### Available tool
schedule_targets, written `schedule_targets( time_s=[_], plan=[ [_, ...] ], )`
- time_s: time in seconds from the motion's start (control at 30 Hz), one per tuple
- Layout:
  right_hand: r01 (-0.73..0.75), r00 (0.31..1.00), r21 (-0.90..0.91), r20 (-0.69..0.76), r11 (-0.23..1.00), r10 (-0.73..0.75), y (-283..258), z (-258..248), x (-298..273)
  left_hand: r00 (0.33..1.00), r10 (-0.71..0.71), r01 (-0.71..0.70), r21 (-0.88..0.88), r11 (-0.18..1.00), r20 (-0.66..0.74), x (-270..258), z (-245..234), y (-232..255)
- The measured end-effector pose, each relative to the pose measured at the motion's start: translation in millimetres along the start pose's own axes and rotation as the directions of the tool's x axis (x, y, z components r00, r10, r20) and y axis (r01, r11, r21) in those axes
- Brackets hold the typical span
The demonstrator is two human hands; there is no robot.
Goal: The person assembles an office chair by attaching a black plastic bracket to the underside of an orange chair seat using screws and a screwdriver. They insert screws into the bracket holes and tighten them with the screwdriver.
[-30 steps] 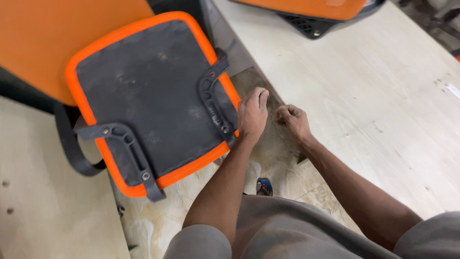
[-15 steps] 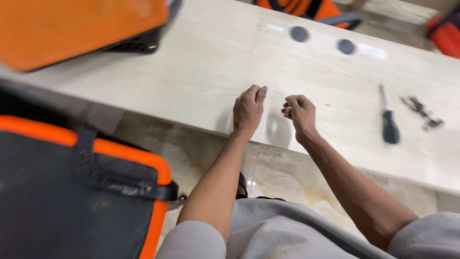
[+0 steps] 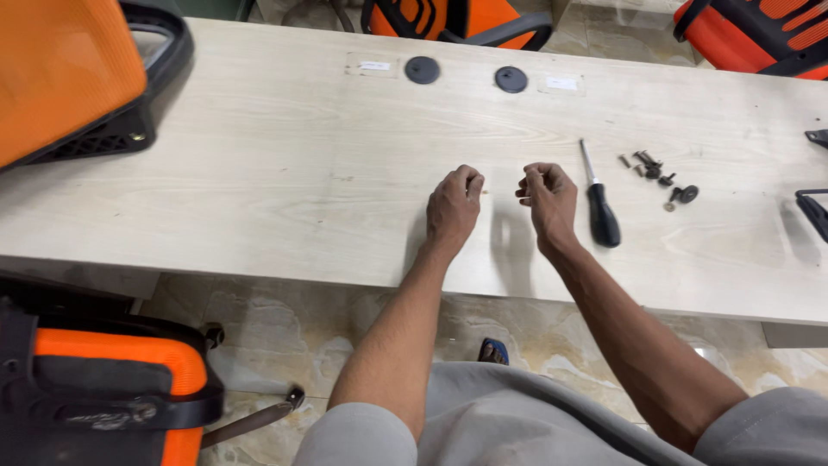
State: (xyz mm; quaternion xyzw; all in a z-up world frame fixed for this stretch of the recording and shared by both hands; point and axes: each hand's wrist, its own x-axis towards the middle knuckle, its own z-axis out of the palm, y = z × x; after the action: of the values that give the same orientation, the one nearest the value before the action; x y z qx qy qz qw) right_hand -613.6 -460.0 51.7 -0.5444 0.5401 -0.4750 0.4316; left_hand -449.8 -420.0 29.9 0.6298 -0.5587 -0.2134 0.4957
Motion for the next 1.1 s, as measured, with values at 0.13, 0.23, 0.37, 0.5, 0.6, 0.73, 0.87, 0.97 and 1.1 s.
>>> schedule_targets(
  time_s=[0.13, 0.23, 0.37, 0.5, 0.6, 0.73, 0.87, 0.97, 1.1],
  plan=[
    [0.072, 0.996, -0.08, -0.044, 0.994, -0.076, 12.2, -90.9, 47.0, 0.996, 0.02, -0.02, -0.009, 1.0, 0.088, 5.6, 81.1, 46.1],
    [0.04, 0.987, -0.225, -0.142, 0.974, -0.073, 28.7, -164.0, 67.6, 0.98, -0.03, 0.038, -0.035, 0.999, 0.196, 3.7, 132.7, 78.7],
    [-0.019, 0.971, -0.469, -0.217, 0.883, -0.094, 53.3, -226.9, 81.3, 0.962, -0.015, 0.015, 0.0, 1.0, 0.271, 9.0, 169.1, 104.0],
    [-0.118, 0.986, -0.601, -0.167, 0.791, 0.02, 72.5, -232.8, 99.7, 0.967, 0.059, -0.068, 0.025, 0.997, 0.247, 23.7, 177.6, 107.4],
    [-0.037, 0.997, -0.735, -0.071, 0.677, -0.023, 76.1, -224.8, 102.5, 0.937, -0.074, 0.06, 0.053, 0.997, 0.341, 35.4, 179.4, 105.0],
    [-0.183, 0.983, -0.688, -0.14, 0.702, 0.119, 63.6, -217.3, 95.2, 0.931, -0.104, 0.102, 0.026, 0.994, 0.349, 48.1, 182.2, 104.1],
    [-0.182, 0.976, -0.615, -0.205, 0.768, 0.067, 54.7, -215.9, 88.5, 0.899, -0.185, 0.181, 0.05, 0.982, 0.396, 39.9, 170.7, 89.3],
    [-0.147, 0.963, -0.697, -0.264, 0.702, -0.06, 56.6, -212.7, 82.0, 0.929, -0.133, 0.14, 0.003, 0.99, 0.347, 28.0, 156.1, 74.0],
    [-0.139, 0.914, -0.737, -0.353, 0.661, -0.201, 67.8, -199.2, 63.9, 0.919, -0.149, 0.155, 0.014, 0.988, 0.364, 24.7, 138.9, 63.2]
  ],
)
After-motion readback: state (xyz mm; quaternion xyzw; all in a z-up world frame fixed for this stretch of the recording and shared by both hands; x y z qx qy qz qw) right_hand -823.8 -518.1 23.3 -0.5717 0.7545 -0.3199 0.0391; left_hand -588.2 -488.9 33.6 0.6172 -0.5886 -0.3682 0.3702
